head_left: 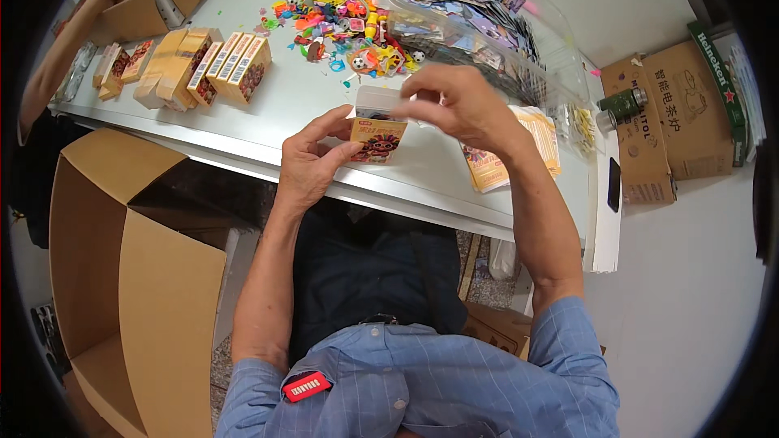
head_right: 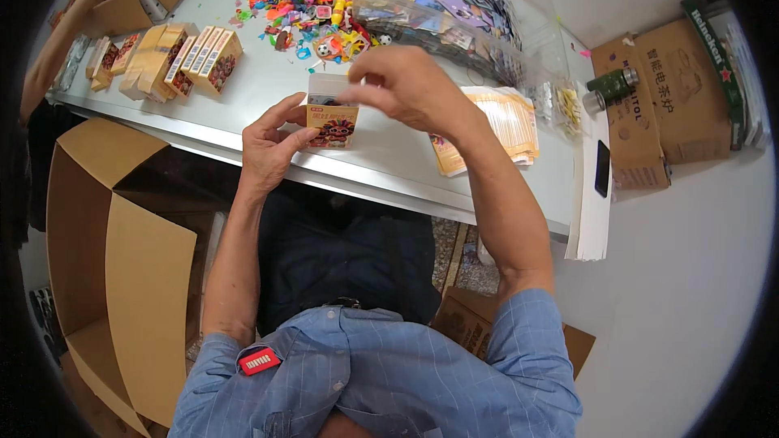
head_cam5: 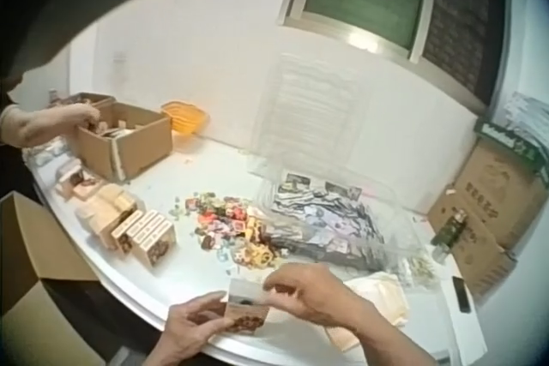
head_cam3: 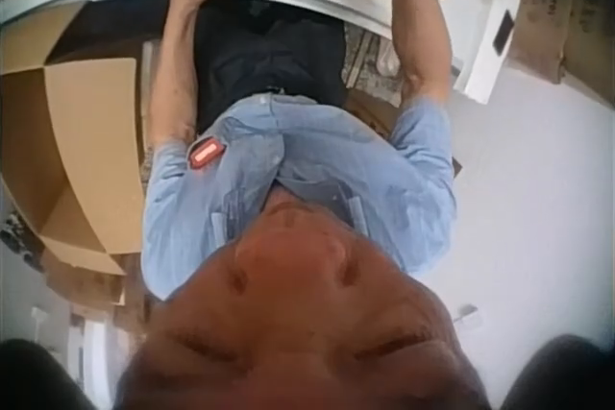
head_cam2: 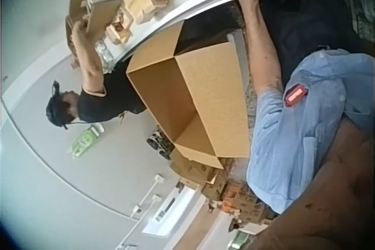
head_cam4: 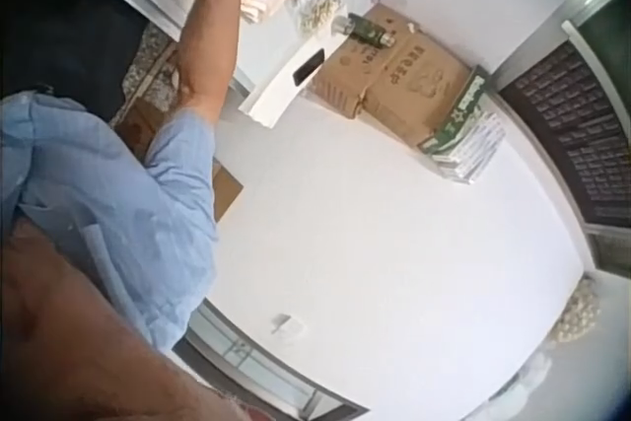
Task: Packaging small colorful toy figurines into small cardboard boxes at a workstation.
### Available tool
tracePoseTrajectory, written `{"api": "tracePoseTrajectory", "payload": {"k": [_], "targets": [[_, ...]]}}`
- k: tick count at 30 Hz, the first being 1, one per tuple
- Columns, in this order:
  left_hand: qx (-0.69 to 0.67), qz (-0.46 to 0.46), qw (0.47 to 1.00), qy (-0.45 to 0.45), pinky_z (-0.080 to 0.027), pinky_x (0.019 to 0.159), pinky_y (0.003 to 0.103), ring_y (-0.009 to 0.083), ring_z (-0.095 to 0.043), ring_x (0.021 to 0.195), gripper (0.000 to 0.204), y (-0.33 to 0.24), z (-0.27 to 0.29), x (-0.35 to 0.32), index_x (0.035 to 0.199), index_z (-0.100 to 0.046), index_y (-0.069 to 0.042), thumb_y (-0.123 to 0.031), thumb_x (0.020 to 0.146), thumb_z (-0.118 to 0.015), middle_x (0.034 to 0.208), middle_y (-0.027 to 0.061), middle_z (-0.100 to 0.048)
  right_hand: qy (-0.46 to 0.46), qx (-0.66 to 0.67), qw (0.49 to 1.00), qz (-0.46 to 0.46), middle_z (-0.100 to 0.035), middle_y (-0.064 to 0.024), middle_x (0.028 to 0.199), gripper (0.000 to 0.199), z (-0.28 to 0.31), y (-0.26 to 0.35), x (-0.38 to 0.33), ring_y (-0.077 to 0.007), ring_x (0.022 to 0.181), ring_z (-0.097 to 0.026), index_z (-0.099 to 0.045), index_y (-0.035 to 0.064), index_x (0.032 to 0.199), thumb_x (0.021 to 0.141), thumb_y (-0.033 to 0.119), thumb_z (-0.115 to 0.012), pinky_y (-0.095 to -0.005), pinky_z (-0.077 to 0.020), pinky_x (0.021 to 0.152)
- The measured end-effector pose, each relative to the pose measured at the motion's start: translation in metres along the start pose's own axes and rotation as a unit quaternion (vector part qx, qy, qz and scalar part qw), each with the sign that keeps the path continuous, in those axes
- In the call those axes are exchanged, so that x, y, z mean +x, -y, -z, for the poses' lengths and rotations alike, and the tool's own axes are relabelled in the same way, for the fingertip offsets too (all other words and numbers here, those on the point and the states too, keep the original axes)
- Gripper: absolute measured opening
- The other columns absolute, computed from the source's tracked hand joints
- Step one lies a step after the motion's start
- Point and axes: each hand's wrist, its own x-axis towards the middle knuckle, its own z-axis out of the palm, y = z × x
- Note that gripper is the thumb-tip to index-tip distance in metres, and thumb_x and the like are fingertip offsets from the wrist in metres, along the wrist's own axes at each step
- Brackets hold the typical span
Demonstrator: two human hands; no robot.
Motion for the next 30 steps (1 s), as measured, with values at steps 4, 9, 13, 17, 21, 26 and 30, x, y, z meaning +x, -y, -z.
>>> {"api": "tracePoseTrajectory", "payload": {"k": [4, 9, 13, 17, 21, 26, 30], "targets": [[0.011, 0.012, 1.0, 0.005, -0.061, 0.078, 0.028, 0.016, -0.07, 0.099, 0.052, -0.006, -0.001, 0.0, 0.135, -0.062, -0.004, 0.004, 0.086, -0.075, 0.109, 0.0136, -0.073, -0.13, 0.072, 0.985, -0.084, -0.071, -0.0039, 0.087, 0.02, 0.002, -0.023, -0.002, -0.009, 0.078, -0.061, -0.074, -0.0005, 0.105, 0.094, 0.017, -0.072, -0.0255, -0.05, 0.07], [-0.012, 0.013, 0.999, 0.03, -0.061, 0.077, 0.028, 0.0152, -0.07, 0.095, 0.052, -0.003, 0.003, 0.0, 0.135, -0.063, -0.005, 0.005, 0.085, -0.075, 0.108, 0.013, -0.074, -0.209, 0.0, 0.977, -0.051, -0.072, -0.0106, 0.096, 0.026, -0.04, -0.072, 0.029, -0.0138, 0.076, -0.062, -0.073, 0.0013, 0.113, 0.092, 0.017, -0.073, -0.0301, -0.0526, 0.073], [-0.012, 0.017, 0.998, 0.053, -0.062, 0.076, 0.029, 0.0162, -0.071, 0.093, 0.052, -0.004, 0.003, 0.002, 0.135, -0.062, -0.004, 0.005, 0.085, -0.074, 0.109, 0.0137, -0.073, -0.199, -0.117, 0.973, 0.011, -0.067, -0.0133, 0.107, 0.032, -0.061, -0.075, 0.06, -0.0285, 0.089, -0.069, -0.07, 0.0069, 0.118, 0.091, 0.023, -0.073, -0.039, -0.055, 0.078], [-0.007, 0.02, 0.999, 0.045, -0.062, 0.077, 0.029, 0.0169, -0.071, 0.093, 0.052, -0.007, 0.003, 0.001, 0.135, -0.062, -0.004, 0.004, 0.086, -0.074, 0.109, 0.0146, -0.073, -0.144, -0.211, 0.967, 0.013, -0.063, -0.0151, 0.112, 0.033, -0.074, -0.076, 0.081, -0.0348, 0.097, -0.067, -0.068, 0.0085, 0.118, 0.09, 0.025, -0.072, -0.045, -0.0547, 0.082], [-0.014, 0.027, 0.998, 0.045, -0.062, 0.077, 0.029, 0.0167, -0.071, 0.093, 0.052, -0.007, 0.003, 0.003, 0.135, -0.062, -0.004, 0.004, 0.086, -0.074, 0.109, 0.0146, -0.074, -0.106, -0.234, 0.966, -0.038, -0.063, -0.016, 0.114, 0.031, -0.076, -0.08, 0.085, -0.0356, 0.099, -0.066, -0.07, 0.0089, 0.116, 0.089, 0.025, -0.072, -0.0458, -0.0543, 0.085], [-0.014, 0.026, 0.999, 0.043, -0.062, 0.077, 0.028, 0.0156, -0.071, 0.093, 0.052, -0.007, 0.004, 0.003, 0.136, -0.062, -0.005, 0.003, 0.086, -0.074, 0.109, 0.0136, -0.074, -0.143, -0.22, 0.965, -0.024, -0.067, -0.0154, 0.106, 0.027, -0.076, -0.086, 0.08, -0.0344, 0.097, -0.067, -0.072, 0.0074, 0.112, 0.089, 0.022, -0.072, -0.0438, -0.0544, 0.083], [0.008, 0.019, 0.999, 0.03, -0.06, 0.075, 0.027, 0.0135, -0.07, 0.091, 0.053, -0.005, 0.004, 0.002, 0.136, -0.062, -0.006, 0.002, 0.086, -0.075, 0.107, 0.0118, -0.074, -0.172, -0.073, 0.98, -0.064, -0.071, -0.0141, 0.107, 0.022, -0.072, -0.087, 0.075, -0.0261, 0.095, -0.069, -0.075, 0.0048, 0.106, 0.088, 0.019, -0.073, -0.0379, -0.0541, 0.082]]}}
